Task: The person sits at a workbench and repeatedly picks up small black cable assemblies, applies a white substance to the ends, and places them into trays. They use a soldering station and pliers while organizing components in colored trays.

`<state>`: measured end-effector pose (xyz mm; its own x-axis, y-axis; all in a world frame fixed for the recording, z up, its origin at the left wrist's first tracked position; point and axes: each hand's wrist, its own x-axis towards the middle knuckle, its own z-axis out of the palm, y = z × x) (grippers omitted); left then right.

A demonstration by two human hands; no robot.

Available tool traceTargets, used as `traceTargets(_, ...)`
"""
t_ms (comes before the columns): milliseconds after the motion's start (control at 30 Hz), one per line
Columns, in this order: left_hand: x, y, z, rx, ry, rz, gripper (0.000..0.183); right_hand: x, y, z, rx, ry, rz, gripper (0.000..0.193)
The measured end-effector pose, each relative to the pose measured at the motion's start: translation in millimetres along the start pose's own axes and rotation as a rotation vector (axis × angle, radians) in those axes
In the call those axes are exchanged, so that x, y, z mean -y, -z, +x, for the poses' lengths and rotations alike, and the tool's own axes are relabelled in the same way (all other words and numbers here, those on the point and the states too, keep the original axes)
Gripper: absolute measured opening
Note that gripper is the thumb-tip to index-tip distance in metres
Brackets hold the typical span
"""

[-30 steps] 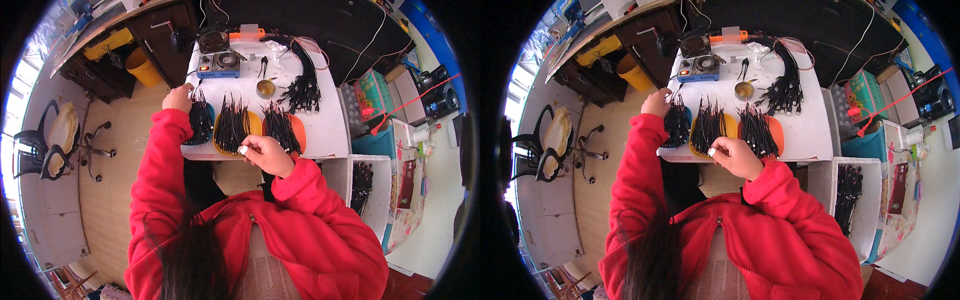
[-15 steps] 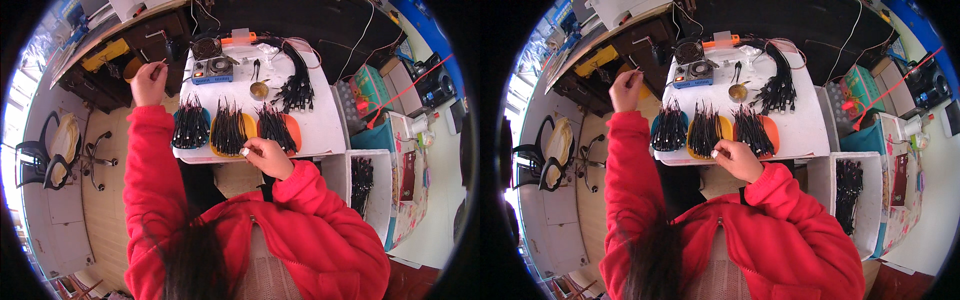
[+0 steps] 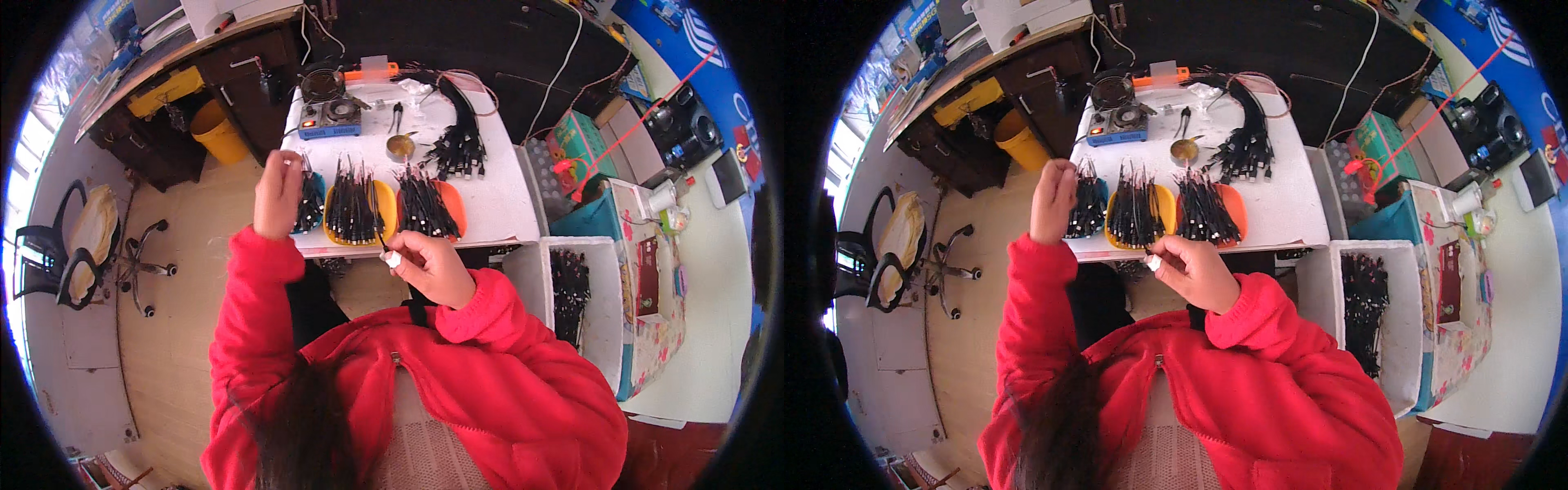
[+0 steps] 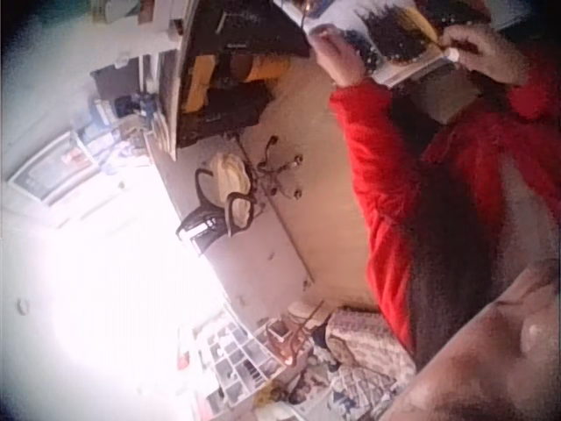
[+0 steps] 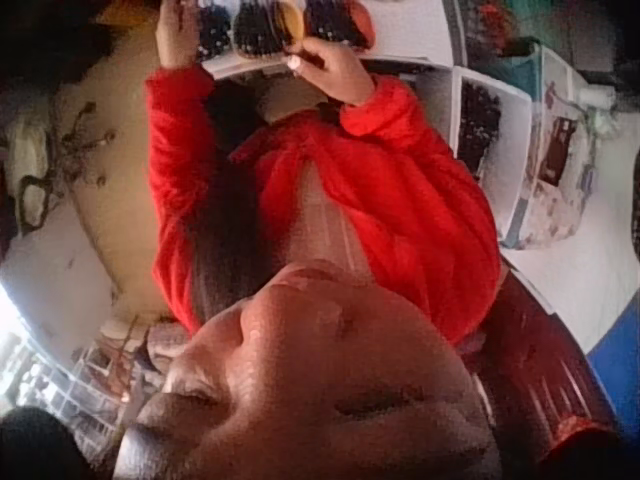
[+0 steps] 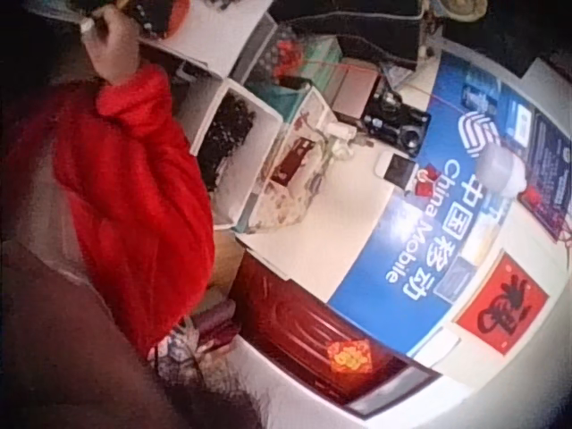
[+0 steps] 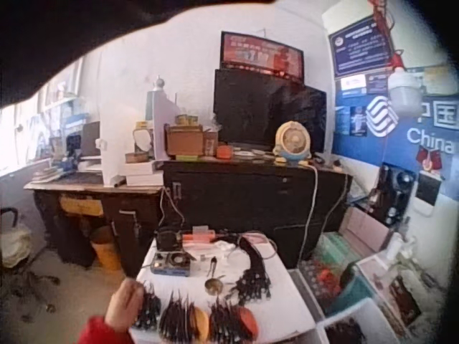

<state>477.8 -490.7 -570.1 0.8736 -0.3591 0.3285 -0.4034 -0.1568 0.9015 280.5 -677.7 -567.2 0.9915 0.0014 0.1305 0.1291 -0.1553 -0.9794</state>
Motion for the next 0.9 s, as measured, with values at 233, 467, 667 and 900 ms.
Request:
traceTargets(233,-85,-51,-97,0.131,0.188,-0.859,0.015,21,-5,-34,-0.091,0.141,-0.235,0.017)
traceTargets(467,-95,-61,-113,0.008,0.344,-0.92,0.022,16,-16,-47,-0.039,0.2,-0.382,0.015)
traceTargets(667,-91,-63,-120,0.114,0.383,-1.044,0.02,19,-5,-38,0.002,0.31,-0.444,0.015)
traceTargets(900,-84,-66,-123,0.28,0.409,-0.965,0.019,30,22,-15,-0.037,0.081,0.316,0.016)
